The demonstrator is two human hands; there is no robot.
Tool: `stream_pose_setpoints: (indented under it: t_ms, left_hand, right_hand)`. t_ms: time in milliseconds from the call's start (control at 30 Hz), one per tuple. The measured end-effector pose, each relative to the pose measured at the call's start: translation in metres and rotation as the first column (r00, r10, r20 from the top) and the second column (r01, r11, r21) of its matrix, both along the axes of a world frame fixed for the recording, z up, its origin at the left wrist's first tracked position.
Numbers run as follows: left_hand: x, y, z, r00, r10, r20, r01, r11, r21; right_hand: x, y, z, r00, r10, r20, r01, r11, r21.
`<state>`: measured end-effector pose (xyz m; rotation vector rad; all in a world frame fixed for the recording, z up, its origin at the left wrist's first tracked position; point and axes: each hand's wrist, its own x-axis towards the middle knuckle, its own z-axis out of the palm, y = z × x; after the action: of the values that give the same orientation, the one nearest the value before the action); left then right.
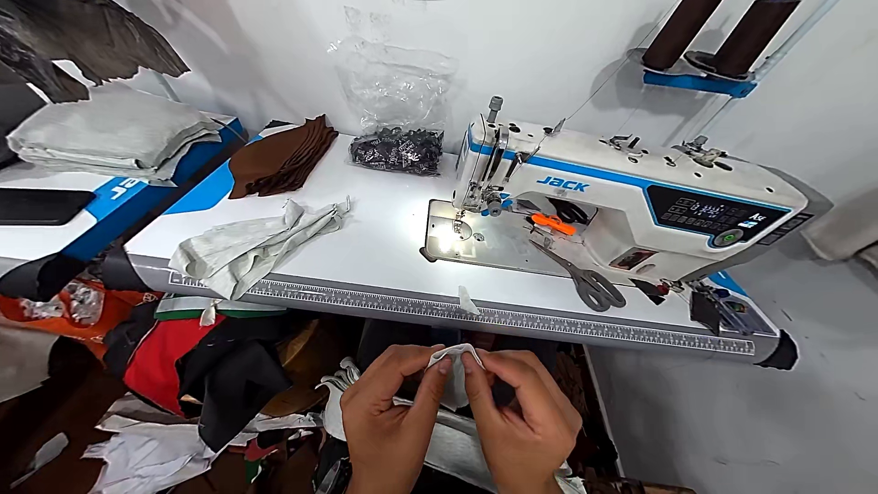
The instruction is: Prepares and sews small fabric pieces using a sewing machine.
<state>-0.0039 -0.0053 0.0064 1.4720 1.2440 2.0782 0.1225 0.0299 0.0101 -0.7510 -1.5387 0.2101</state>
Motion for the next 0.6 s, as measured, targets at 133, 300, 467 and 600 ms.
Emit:
stream_pose_setpoints:
  t_ms: [133,300,467,600]
  left_hand:
    - [0.005,0.0,-0.005,0.999,0.035,-0.038,-0.034,0.999,0.039]
    - [0.008,-0.007,-0.005,0.998,-0.017,-0.066,0.021,0.999,0.048]
    - [0.009,-0.009,-0.007,0.996,-0.031,-0.089,0.035,0.999,0.037]
    - [0.008,-0.005,-0.006,0.998,-0.006,-0.059,0.008,0.999,0.034]
  right_hand:
    - [-0.001,-0.002,-0.004,0.989,-0.123,0.08,0.113,0.986,0.122]
    - [0.001,0.0,-0.005,0.983,-0.152,0.1,0.137,0.981,0.139]
    - [0.002,0.001,-0.004,0.989,-0.123,0.078,0.114,0.987,0.109]
    - [-0.001,-0.003,-0.003,1.0,-0.013,0.002,0.013,1.0,0.005]
